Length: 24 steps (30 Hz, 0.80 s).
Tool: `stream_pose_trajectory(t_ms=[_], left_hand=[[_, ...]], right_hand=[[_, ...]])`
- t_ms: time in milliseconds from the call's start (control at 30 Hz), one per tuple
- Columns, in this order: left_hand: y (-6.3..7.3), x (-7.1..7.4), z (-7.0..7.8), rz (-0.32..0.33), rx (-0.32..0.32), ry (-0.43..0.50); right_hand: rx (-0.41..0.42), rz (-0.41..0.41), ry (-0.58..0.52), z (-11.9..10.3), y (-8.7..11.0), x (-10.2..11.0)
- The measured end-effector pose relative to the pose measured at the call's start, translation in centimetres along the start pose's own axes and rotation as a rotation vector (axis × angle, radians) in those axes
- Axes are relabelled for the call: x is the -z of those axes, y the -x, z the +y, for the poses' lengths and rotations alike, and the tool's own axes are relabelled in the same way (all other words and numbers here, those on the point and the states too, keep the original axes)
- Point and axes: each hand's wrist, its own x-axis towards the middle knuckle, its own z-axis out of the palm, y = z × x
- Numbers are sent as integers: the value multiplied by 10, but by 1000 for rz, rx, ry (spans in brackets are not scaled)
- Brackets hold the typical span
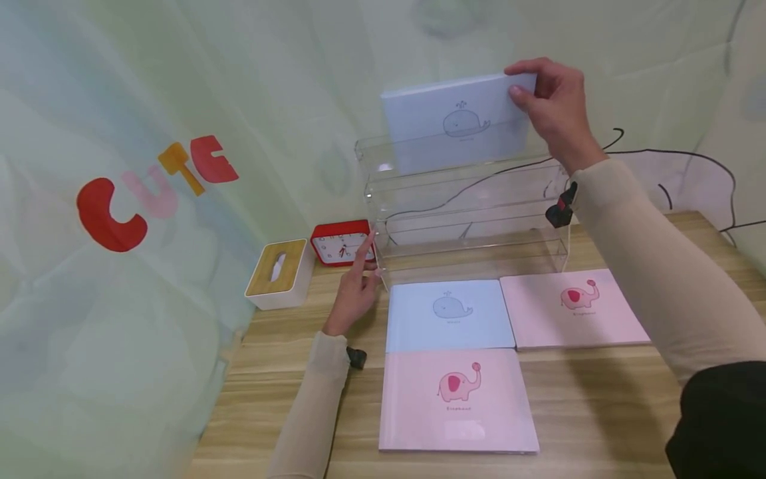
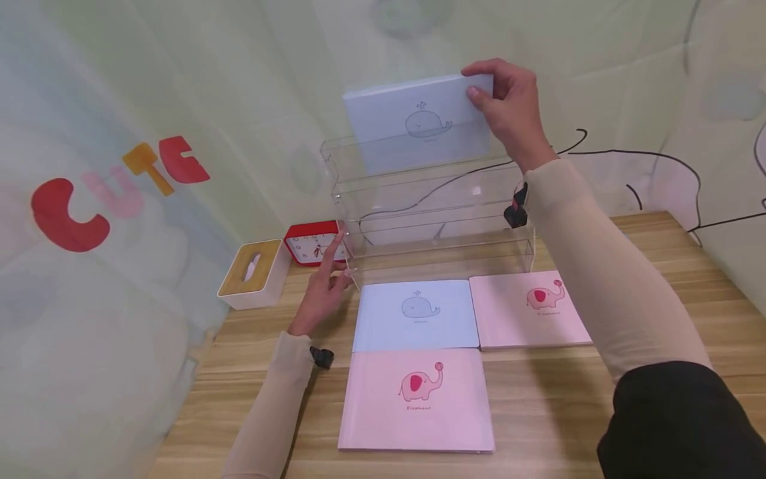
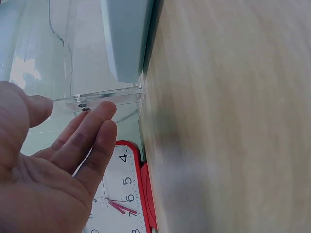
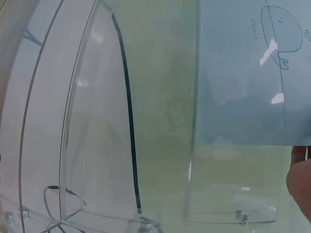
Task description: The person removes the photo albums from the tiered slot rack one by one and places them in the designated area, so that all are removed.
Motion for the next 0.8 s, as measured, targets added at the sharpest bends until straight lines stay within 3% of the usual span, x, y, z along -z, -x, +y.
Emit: stream_pose_trajectory(t_ms=[367,633,800], left_hand=[[1,0,0,-2,37,13],[2,0,0,-4,17,12],[1,-1,1,-3,4,11]], right_hand=[[-6,13,-60,4,-4,-10],[3,134,-91,4,-4,-19],[-15,204,-56,1,-3,-22]])
